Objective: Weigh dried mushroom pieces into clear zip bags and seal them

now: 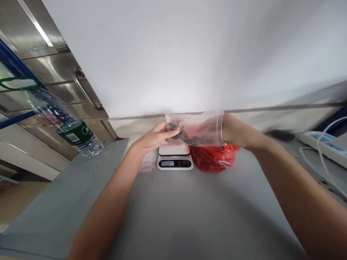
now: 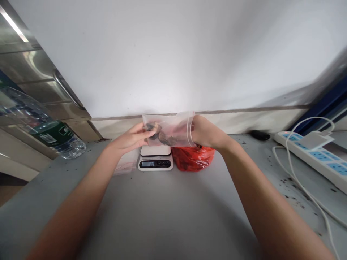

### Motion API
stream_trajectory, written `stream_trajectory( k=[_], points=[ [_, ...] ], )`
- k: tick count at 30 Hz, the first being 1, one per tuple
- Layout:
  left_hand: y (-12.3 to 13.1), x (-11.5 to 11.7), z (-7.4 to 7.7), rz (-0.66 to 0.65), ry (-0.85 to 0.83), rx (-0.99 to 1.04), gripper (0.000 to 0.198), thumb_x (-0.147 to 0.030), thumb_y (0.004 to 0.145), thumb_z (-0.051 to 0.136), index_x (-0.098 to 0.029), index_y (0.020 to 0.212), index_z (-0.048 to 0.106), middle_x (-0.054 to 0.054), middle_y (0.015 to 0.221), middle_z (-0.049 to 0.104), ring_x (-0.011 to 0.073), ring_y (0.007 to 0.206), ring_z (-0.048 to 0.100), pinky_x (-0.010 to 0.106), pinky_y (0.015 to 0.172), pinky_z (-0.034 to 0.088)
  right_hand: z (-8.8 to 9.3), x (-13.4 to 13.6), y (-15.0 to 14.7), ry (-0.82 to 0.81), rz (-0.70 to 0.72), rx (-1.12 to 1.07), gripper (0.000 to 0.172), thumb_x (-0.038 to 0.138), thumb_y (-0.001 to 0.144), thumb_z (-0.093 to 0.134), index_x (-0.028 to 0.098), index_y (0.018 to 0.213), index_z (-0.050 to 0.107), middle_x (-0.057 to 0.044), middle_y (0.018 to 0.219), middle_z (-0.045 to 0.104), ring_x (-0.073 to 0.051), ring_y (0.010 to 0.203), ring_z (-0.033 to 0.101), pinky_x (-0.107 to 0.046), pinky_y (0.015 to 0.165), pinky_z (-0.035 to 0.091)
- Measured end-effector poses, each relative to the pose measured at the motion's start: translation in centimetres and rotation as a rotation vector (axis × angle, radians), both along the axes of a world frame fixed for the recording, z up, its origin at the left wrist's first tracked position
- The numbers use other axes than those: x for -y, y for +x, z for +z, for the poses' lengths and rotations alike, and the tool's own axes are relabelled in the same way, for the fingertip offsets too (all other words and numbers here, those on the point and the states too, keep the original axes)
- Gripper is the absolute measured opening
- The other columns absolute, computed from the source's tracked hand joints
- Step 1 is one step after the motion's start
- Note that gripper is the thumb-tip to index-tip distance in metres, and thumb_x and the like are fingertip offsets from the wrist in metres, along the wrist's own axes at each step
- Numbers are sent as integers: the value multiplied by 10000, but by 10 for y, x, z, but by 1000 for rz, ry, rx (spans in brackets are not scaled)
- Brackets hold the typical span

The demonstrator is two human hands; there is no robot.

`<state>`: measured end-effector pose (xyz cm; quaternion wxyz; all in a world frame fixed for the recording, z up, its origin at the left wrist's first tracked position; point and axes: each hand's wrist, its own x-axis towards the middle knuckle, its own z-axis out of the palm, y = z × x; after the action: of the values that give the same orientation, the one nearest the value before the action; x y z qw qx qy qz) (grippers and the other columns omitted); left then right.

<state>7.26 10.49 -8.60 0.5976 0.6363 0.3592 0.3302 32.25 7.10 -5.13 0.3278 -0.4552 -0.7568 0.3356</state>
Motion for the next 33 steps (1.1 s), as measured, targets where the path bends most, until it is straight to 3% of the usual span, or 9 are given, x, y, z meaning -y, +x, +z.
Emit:
stream_trajectory(
  k=[3,7,13,19,22,25,28,33],
  points=[
    [-3,0,2,-149,99,-30,390,-332,742,854,-177,1042,658,22,964,591,160,914,567,316,849,460,-3,-3,3,-38,8,-32,359,466,612,857,220,862,777,-77,984,780,-307,945,710,-400,794,590],
    [-5,-1,2,-165,151,-67,642,-213,670,861,-204,1251,587,1,997,585,145,923,571,320,898,461,-4,-4,5,-34,-20,-44,467,465,602,863,226,992,773,-88,1037,777,-316,944,717,-401,745,600],
    [-2,-4,1,-168,225,-96,340,-277,737,814,-160,1014,655,38,998,648,184,976,615,361,958,472,-5,-5,9,-56,62,-82,387,534,663,829,220,887,799,-64,918,787,-308,892,718,-400,741,595],
    [0,-5,2,-108,237,-185,357,-424,776,794,-131,970,731,77,1017,726,242,1024,663,427,997,491,-2,-3,6,-106,176,-194,328,502,655,852,237,844,812,-70,1018,795,-323,1021,721,-422,864,596],
    [4,-1,5,-118,223,-219,347,-441,825,741,-141,1000,734,73,1089,719,250,1067,656,439,987,523,-1,1,0,-217,246,-245,331,488,720,826,257,956,812,-63,1064,790,-307,1046,723,-431,913,588],
    [8,4,9,-136,254,-291,292,-415,879,677,-138,967,706,60,1040,698,244,1054,651,434,972,538,-6,1,-4,-287,270,-299,364,485,783,779,248,1059,786,-77,1089,781,-295,1019,733,-444,910,595],
    [9,6,10,-175,281,-363,275,-413,917,621,-144,941,673,53,994,678,244,1035,662,428,966,531,-14,-3,-5,-283,297,-319,393,413,739,824,244,1088,761,-65,1112,770,-275,1013,733,-431,910,601],
    [10,6,7,-205,311,-424,231,-382,928,591,-163,975,647,58,1066,687,220,1026,675,379,946,520,-15,-2,-14,-229,248,-288,398,507,713,831,219,972,742,-77,980,768,-276,909,733,-431,835,612]
  ],
)
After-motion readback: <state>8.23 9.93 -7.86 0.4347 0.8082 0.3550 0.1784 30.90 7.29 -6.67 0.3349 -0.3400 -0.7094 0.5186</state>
